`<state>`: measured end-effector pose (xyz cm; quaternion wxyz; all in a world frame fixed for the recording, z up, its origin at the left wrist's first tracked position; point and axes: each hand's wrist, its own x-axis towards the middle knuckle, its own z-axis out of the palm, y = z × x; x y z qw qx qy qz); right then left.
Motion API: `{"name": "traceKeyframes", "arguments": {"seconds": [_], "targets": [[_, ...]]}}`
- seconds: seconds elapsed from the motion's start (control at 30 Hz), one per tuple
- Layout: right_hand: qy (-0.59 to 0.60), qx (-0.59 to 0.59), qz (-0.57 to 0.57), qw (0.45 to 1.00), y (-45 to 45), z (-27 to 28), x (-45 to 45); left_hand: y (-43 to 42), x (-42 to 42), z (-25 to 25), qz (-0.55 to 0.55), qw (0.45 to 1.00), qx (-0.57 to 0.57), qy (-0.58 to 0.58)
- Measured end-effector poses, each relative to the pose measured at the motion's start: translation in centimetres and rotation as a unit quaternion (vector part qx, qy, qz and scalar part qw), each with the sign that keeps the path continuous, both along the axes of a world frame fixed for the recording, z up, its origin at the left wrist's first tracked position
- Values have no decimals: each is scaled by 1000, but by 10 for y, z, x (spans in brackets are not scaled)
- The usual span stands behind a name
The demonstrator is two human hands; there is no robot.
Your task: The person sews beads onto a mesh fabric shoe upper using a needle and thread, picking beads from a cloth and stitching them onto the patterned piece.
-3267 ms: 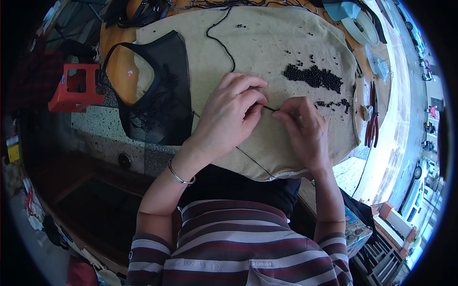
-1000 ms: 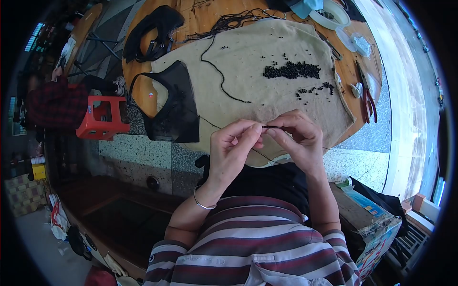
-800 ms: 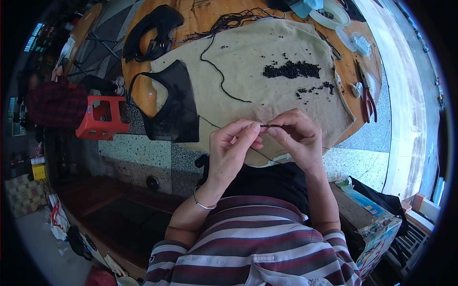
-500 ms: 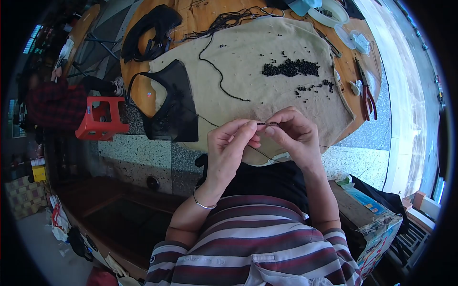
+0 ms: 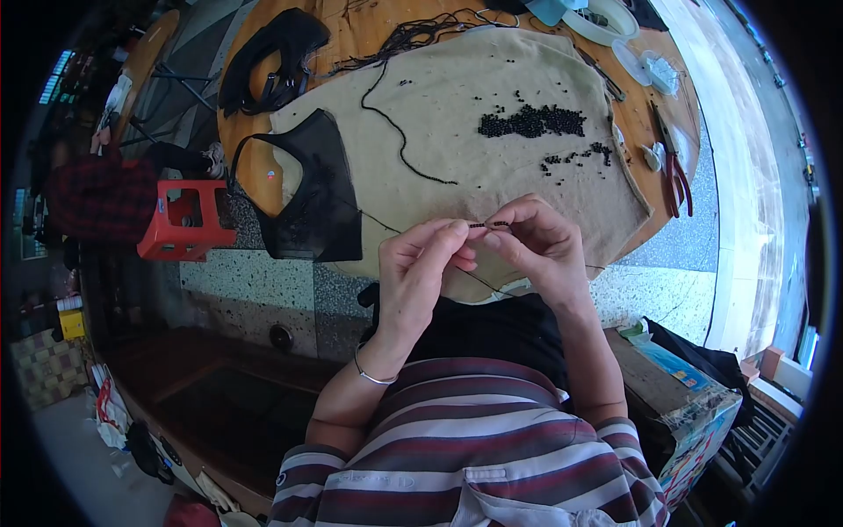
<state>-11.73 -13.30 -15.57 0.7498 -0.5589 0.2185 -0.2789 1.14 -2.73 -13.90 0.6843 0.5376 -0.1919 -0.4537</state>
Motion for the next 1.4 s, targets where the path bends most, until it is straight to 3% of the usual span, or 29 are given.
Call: {"name": "traceKeyframes", "arguments": {"seconds": [0.3, 0.4, 0.57, 0.6, 0.7, 0.73, 0.87, 1.07, 1.17, 1.4], "targets": [[-6, -23, -20, 1000, 3, 0, 3, 0, 0, -2, -4, 1000, 24, -20], [94, -281, -33, 954, 1, 16, 3, 1, -4, -1, -25, 995, 24, -96], [170, -309, -19, 936, 2, 19, -12, 4, 1, -14, -82, 965, 36, -247], [195, -303, -16, 933, 0, 21, -15, 4, 2, -15, -73, 969, 40, -232], [302, -356, -31, 884, -15, 22, -28, 3, 5, -16, -51, 973, 50, -220], [307, -497, -67, 809, -17, 30, -24, 1, 7, -16, -50, 968, 51, -239], [193, -494, -29, 847, -2, 21, -10, -4, 6, -20, -94, 953, 8, -288], [221, -465, -9, 857, -7, 12, 1, -9, 9, -26, -51, 959, 0, -279], [253, -476, -64, 840, -20, 4, 12, -6, 11, -23, -69, 977, 36, -200], [265, -492, -89, 824, -23, -8, 22, -2, 15, -35, -75, 950, 16, -304]]}}
